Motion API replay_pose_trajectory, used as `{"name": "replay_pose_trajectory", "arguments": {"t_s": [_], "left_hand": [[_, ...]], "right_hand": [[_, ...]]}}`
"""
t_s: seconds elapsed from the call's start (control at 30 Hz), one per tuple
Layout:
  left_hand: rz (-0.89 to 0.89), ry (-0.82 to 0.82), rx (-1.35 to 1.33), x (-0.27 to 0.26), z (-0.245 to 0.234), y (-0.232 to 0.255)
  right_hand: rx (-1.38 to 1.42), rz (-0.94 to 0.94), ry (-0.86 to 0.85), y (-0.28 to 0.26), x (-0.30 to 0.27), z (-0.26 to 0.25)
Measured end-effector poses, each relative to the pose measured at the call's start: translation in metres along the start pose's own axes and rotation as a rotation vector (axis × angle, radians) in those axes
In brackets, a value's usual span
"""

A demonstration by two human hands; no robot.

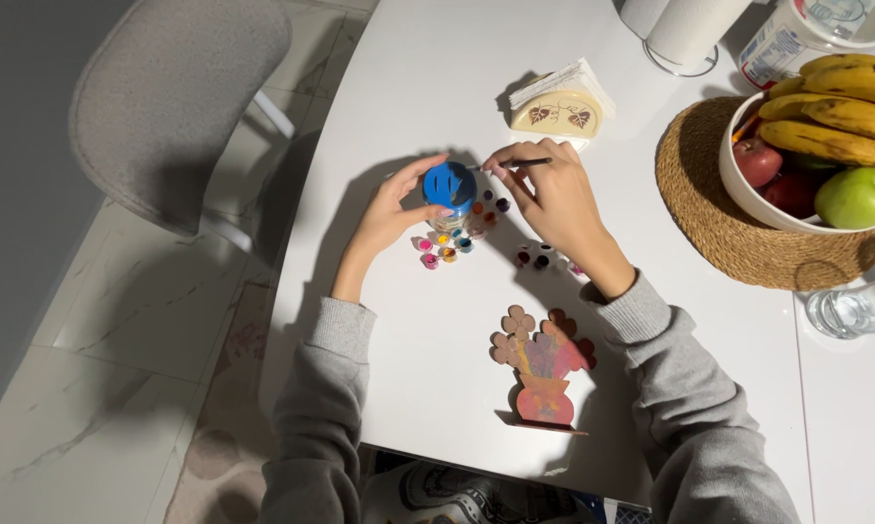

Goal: Painting a wooden flower decoration using a paintbrush and small containers of paint at a table.

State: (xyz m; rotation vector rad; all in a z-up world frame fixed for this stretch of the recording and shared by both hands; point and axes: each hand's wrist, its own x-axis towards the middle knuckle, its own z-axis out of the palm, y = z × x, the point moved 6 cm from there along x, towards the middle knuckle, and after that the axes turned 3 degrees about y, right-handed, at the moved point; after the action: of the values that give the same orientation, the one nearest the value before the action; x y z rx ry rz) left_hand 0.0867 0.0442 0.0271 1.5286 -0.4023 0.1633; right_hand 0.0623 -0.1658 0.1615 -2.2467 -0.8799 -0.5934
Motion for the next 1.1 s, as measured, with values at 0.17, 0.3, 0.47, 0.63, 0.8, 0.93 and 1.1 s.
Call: {"name": "replay_pose_trajectory", "arguments": {"t_s": [0.17, 0.3, 0.47, 0.63, 0.8, 0.93, 1.1], "left_hand": [[0.011, 0.002, 0.001, -0.001, 0.000, -0.001], [0.011, -0.005, 0.013, -0.002, -0.001, -0.001], [0.027, -0.001, 0.001, -0.001, 0.000, 0.000], [0.032, -0.003, 0.003, 0.000, -0.002, -0.009], [0.037, -0.005, -0.004, -0.002, -0.001, -0.007], [0.036, 0.001, 0.007, 0.000, -0.002, -0.011], [0.048, -0.006, 0.045, -0.002, 0.000, -0.012]], "right_hand": [[0.066, 0.052, 0.012, 0.002, -0.001, -0.004], [0.050, 0.060, -0.004, -0.001, -0.003, -0.005], [0.070, 0.035, 0.002, -0.006, -0.001, -0.005], [-0.013, 0.013, 0.029, -0.006, 0.000, -0.006], [-0.003, 0.026, 0.045, 0.000, -0.002, 0.000], [0.007, 0.009, 0.068, -0.004, -0.002, -0.003], [0.010, -0.024, 0.109, -0.013, -0.003, -0.008]]}}
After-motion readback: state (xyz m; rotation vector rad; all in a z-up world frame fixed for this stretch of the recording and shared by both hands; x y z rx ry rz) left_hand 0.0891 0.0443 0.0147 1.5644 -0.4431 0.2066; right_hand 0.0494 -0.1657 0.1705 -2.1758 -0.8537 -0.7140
